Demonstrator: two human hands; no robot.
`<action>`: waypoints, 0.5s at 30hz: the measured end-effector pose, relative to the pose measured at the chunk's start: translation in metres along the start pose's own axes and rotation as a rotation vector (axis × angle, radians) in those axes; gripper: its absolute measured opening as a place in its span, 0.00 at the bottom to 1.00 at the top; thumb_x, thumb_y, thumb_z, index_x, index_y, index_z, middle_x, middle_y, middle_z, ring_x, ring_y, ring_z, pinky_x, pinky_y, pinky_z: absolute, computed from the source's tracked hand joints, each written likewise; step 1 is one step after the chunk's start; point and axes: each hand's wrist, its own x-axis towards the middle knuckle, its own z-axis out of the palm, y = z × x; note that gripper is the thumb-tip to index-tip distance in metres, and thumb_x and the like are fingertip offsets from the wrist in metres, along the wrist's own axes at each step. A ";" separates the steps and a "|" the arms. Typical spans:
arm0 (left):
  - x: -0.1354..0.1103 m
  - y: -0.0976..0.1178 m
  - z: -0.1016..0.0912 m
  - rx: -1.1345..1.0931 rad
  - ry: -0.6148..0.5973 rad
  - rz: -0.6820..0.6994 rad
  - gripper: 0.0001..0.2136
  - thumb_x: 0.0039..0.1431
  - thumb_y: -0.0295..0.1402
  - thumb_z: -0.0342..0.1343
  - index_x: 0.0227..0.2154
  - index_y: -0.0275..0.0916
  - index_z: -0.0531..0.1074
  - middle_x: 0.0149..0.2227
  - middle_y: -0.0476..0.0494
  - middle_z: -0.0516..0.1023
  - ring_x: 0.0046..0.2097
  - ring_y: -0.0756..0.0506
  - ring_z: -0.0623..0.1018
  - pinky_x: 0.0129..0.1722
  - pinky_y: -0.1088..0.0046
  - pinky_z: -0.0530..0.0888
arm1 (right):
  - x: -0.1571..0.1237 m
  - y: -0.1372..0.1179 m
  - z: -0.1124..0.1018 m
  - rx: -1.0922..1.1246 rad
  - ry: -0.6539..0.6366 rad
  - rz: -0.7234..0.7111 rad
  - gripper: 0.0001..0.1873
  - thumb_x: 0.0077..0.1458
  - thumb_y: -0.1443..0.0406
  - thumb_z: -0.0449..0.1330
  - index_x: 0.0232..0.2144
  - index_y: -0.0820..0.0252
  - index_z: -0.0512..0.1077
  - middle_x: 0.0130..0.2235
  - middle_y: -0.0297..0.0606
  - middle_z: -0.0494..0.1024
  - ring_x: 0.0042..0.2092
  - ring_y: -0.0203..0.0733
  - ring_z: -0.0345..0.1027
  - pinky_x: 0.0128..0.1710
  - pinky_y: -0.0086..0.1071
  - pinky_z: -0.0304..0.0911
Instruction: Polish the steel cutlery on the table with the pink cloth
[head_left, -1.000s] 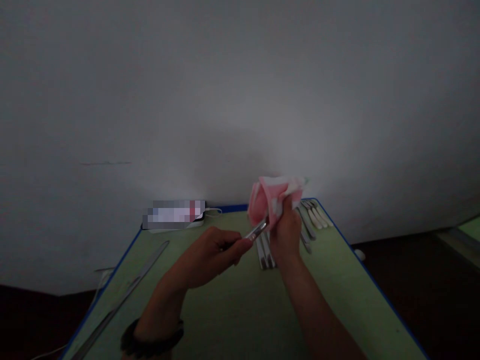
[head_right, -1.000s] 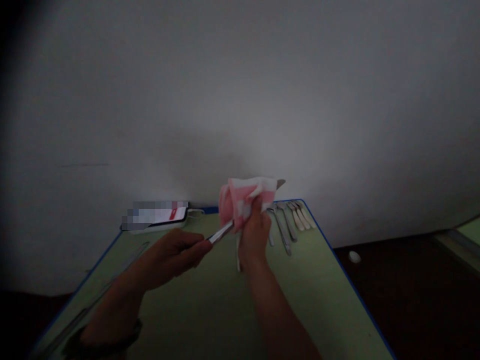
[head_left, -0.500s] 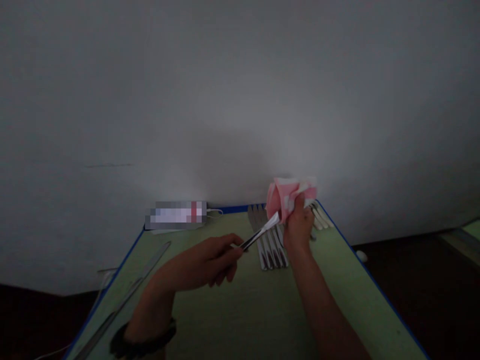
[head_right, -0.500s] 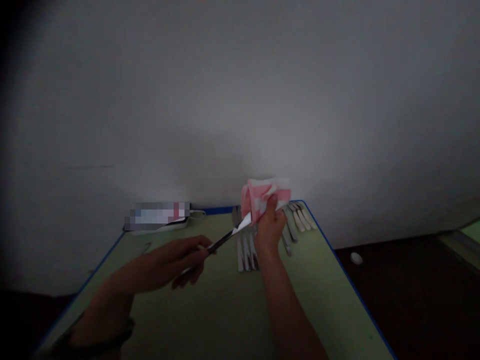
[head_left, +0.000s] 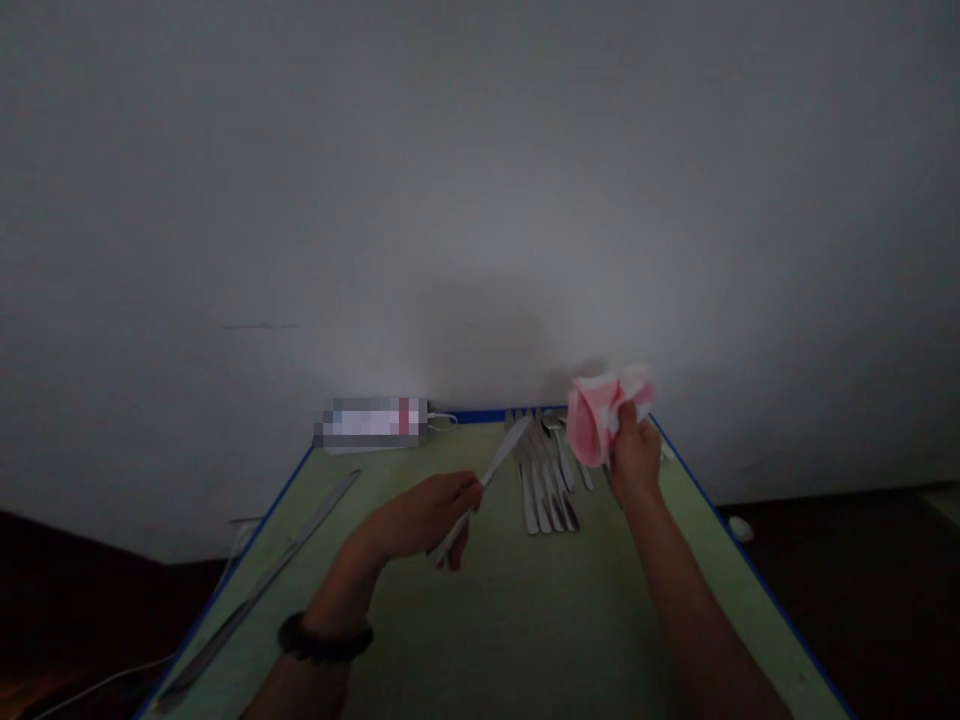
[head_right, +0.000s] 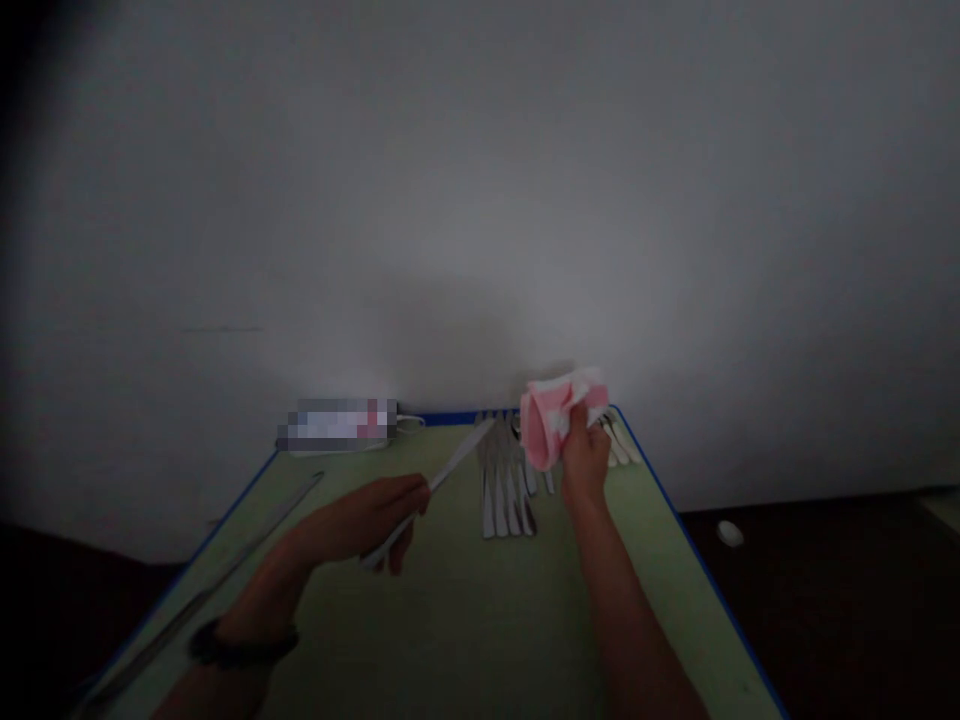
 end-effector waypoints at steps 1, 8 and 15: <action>0.008 -0.004 0.008 0.081 0.105 -0.008 0.17 0.65 0.43 0.34 0.29 0.40 0.62 0.17 0.52 0.72 0.18 0.49 0.71 0.19 0.77 0.66 | -0.006 0.005 -0.003 -0.057 -0.027 -0.015 0.24 0.50 0.49 0.54 0.15 0.60 0.60 0.15 0.28 0.58 0.21 0.31 0.48 0.19 0.28 0.44; 0.038 -0.037 0.044 0.301 0.404 -0.108 0.19 0.65 0.39 0.35 0.27 0.37 0.67 0.29 0.42 0.75 0.33 0.45 0.75 0.32 0.73 0.66 | -0.045 0.043 -0.042 -0.249 -0.221 -0.122 0.26 0.54 0.48 0.48 0.14 0.59 0.57 0.14 0.27 0.55 0.19 0.31 0.49 0.19 0.28 0.41; 0.063 -0.041 0.058 0.511 0.427 -0.273 0.20 0.63 0.40 0.40 0.29 0.37 0.75 0.30 0.40 0.79 0.34 0.43 0.78 0.31 0.74 0.66 | -0.056 0.049 -0.050 -0.297 -0.317 -0.132 0.27 0.56 0.49 0.47 0.14 0.59 0.56 0.13 0.27 0.55 0.17 0.30 0.50 0.18 0.27 0.41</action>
